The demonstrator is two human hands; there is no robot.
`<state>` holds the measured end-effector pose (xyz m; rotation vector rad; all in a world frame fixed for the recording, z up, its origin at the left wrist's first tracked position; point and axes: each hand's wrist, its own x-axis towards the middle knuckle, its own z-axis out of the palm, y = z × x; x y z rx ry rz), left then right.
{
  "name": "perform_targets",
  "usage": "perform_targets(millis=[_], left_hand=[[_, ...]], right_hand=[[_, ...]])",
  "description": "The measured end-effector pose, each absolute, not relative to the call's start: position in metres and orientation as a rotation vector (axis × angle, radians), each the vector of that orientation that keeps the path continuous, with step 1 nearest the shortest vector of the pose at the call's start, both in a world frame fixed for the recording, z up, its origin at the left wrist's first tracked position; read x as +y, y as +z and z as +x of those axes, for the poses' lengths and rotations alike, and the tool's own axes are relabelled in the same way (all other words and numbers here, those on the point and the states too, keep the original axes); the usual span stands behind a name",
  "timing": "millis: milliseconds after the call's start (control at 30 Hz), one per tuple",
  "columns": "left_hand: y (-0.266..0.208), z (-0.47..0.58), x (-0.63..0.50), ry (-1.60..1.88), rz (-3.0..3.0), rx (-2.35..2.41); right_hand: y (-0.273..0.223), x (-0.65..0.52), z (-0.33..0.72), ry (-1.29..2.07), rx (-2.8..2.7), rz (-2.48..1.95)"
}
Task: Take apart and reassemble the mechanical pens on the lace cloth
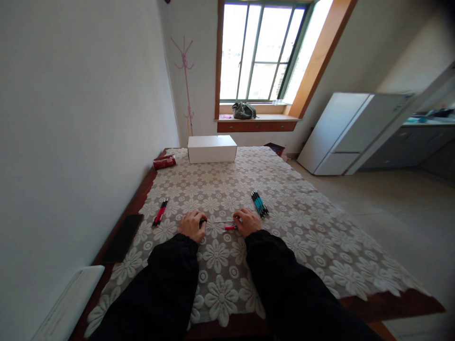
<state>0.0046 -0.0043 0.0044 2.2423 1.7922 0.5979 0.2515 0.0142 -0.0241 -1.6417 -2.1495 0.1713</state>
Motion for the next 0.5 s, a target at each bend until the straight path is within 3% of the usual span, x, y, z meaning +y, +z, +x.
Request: perform_targets(millis=[500], left_hand=[[0.0068,0.0082,-0.0072,0.641,2.265,1.732]], right_hand=[[-0.0200,0.0142,0.2526,0.228,-2.184,-1.700]])
